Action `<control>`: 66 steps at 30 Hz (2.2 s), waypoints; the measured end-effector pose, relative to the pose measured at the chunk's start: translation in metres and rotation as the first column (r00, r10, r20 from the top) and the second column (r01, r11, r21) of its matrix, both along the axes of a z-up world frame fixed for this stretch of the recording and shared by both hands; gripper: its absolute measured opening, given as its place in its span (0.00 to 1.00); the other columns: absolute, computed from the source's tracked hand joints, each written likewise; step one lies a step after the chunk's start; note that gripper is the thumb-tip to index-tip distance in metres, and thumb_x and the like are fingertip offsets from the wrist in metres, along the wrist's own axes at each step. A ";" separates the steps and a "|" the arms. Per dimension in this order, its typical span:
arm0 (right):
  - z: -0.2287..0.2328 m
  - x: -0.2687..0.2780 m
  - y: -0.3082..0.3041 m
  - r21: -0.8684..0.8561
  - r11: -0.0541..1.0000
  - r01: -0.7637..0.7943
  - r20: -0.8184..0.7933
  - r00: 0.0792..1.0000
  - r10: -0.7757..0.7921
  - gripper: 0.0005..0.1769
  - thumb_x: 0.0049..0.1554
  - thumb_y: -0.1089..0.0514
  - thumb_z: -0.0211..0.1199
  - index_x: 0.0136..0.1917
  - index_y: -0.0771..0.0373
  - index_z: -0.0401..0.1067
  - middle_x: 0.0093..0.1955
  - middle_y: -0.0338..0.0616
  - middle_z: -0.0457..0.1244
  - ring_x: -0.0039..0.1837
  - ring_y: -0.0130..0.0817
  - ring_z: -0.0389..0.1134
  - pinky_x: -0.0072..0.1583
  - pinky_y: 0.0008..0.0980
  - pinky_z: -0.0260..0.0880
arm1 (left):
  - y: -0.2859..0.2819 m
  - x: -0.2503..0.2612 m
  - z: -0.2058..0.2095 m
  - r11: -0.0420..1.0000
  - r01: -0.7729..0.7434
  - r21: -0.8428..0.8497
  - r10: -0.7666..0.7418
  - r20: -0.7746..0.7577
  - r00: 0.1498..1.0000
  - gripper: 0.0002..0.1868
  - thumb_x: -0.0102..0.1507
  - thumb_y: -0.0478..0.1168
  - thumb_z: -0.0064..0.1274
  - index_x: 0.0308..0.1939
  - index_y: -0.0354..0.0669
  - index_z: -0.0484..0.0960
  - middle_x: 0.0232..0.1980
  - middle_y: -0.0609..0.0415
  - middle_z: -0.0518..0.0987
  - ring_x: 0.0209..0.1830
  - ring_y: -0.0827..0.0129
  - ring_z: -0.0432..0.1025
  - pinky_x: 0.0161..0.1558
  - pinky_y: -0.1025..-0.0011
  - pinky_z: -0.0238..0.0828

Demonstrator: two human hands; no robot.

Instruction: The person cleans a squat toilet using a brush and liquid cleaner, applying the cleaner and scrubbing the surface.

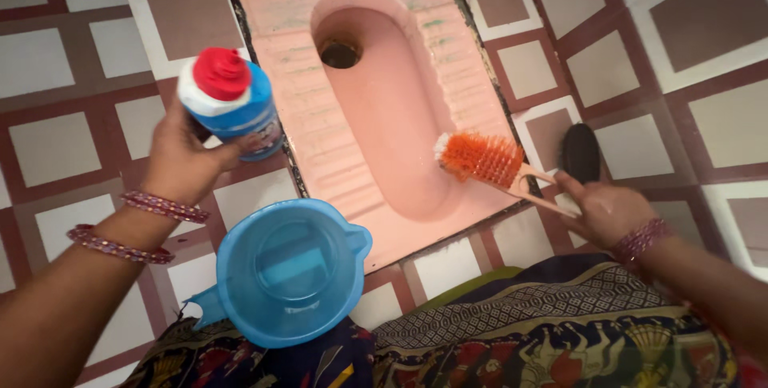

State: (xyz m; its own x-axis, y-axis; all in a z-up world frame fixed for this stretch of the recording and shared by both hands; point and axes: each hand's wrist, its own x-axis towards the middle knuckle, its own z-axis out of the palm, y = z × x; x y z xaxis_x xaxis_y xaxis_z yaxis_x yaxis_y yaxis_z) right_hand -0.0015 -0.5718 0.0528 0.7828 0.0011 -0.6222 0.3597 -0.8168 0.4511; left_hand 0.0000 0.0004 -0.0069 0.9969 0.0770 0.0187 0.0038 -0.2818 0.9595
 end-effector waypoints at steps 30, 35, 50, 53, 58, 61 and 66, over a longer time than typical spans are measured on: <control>-0.041 0.067 0.050 0.532 0.824 0.195 0.175 0.927 -0.332 0.39 0.58 0.33 0.58 0.73 0.58 0.64 0.51 0.61 0.70 0.53 0.58 0.72 0.55 0.51 0.72 | 0.015 0.000 0.000 0.997 -0.008 0.075 0.009 -0.008 1.000 0.49 0.52 0.35 0.72 0.73 0.38 0.60 0.68 0.43 0.74 0.69 0.59 0.71 0.68 0.62 0.69; -0.038 0.088 0.090 0.636 0.703 0.319 0.096 0.871 -0.482 0.37 0.60 0.34 0.59 0.69 0.64 0.68 0.50 0.65 0.70 0.55 0.56 0.73 0.59 0.48 0.71 | 0.026 -0.011 0.017 0.940 -0.054 0.336 0.077 -0.055 0.996 0.52 0.52 0.45 0.73 0.73 0.33 0.59 0.66 0.37 0.74 0.68 0.52 0.70 0.66 0.58 0.66; -0.041 0.059 0.063 0.536 0.823 0.189 0.228 0.906 -0.357 0.36 0.58 0.37 0.59 0.72 0.58 0.65 0.49 0.60 0.70 0.53 0.59 0.72 0.55 0.52 0.71 | -0.010 -0.059 0.058 0.449 0.824 0.345 -0.134 -0.886 0.444 0.38 0.58 0.59 0.58 0.68 0.49 0.70 0.56 0.47 0.84 0.57 0.60 0.80 0.62 0.62 0.75; -0.035 0.050 0.053 0.471 0.862 0.188 0.215 0.923 -0.319 0.34 0.58 0.36 0.59 0.70 0.55 0.67 0.47 0.60 0.70 0.51 0.59 0.72 0.54 0.52 0.72 | -0.007 -0.067 0.040 0.555 0.696 0.455 -0.128 -0.781 0.612 0.36 0.61 0.53 0.55 0.71 0.51 0.66 0.58 0.44 0.81 0.58 0.54 0.78 0.62 0.58 0.73; -0.028 0.045 0.030 0.538 0.723 0.433 0.119 0.810 -0.574 0.35 0.58 0.36 0.60 0.67 0.63 0.68 0.48 0.66 0.69 0.52 0.60 0.73 0.56 0.51 0.71 | -0.002 -0.076 0.043 0.666 0.503 0.550 -0.030 -0.655 0.755 0.23 0.66 0.49 0.48 0.63 0.45 0.73 0.51 0.36 0.83 0.53 0.47 0.80 0.58 0.52 0.75; -0.025 0.028 0.028 0.507 0.773 0.380 0.133 0.852 -0.507 0.36 0.57 0.35 0.60 0.65 0.64 0.69 0.49 0.65 0.70 0.53 0.59 0.73 0.57 0.51 0.72 | -0.001 -0.082 0.055 0.749 0.338 0.570 0.044 -0.552 0.833 0.25 0.67 0.49 0.45 0.67 0.47 0.70 0.44 0.34 0.83 0.46 0.42 0.80 0.52 0.49 0.75; -0.010 0.021 0.053 0.385 0.878 0.286 0.111 0.930 -0.351 0.39 0.55 0.36 0.60 0.74 0.54 0.63 0.49 0.62 0.70 0.53 0.57 0.73 0.56 0.51 0.73 | 0.000 -0.091 0.053 0.663 0.273 0.697 0.092 -0.438 0.894 0.19 0.70 0.50 0.44 0.56 0.39 0.73 0.33 0.33 0.83 0.38 0.39 0.79 0.43 0.45 0.76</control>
